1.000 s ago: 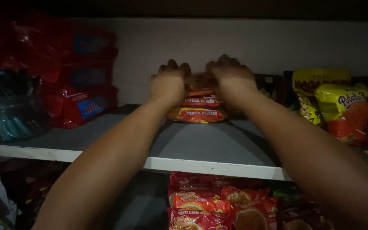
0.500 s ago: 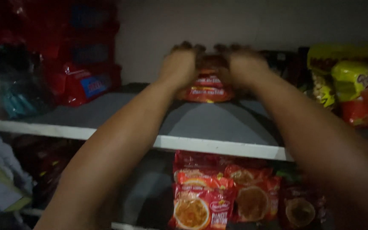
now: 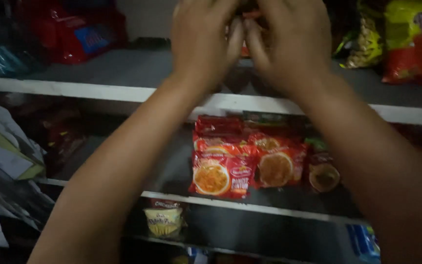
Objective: Organizing and stacking various packets of instant noodles on pantry shelves.
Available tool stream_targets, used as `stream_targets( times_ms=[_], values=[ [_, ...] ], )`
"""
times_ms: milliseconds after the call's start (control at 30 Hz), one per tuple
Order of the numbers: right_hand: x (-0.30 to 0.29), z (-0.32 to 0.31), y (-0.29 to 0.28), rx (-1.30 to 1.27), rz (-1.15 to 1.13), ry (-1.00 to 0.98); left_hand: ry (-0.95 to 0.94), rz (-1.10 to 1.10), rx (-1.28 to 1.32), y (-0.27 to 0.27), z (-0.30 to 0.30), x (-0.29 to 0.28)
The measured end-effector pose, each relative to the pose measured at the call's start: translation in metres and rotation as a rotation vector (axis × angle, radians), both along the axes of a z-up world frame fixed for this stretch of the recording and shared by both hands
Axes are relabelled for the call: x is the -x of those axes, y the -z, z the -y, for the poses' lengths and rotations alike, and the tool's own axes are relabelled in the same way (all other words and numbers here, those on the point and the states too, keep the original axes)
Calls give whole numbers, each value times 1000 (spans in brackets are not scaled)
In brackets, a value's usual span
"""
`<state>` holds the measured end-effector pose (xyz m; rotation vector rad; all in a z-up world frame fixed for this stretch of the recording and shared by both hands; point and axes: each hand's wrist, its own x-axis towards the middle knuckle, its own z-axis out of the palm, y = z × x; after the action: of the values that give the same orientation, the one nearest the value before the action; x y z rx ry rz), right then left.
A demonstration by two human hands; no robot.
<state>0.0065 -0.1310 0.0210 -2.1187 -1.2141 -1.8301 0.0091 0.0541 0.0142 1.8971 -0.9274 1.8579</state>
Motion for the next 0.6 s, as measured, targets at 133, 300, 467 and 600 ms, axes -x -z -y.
stream_targets(
  times_ms=[133, 300, 467, 600],
  values=[
    [52, 32, 40, 23, 106, -76, 136, 66, -23, 47, 19, 57],
    [103, 53, 98, -48, -91, -174, 254, -5, -81, 114, 46, 102],
    [92, 65, 175, -186, -326, -175, 241, -223, 47, 195, 54, 78],
    [67, 68, 242, -301, -556, -187, -1, -388, 206, 247, 35, 65]
  ],
)
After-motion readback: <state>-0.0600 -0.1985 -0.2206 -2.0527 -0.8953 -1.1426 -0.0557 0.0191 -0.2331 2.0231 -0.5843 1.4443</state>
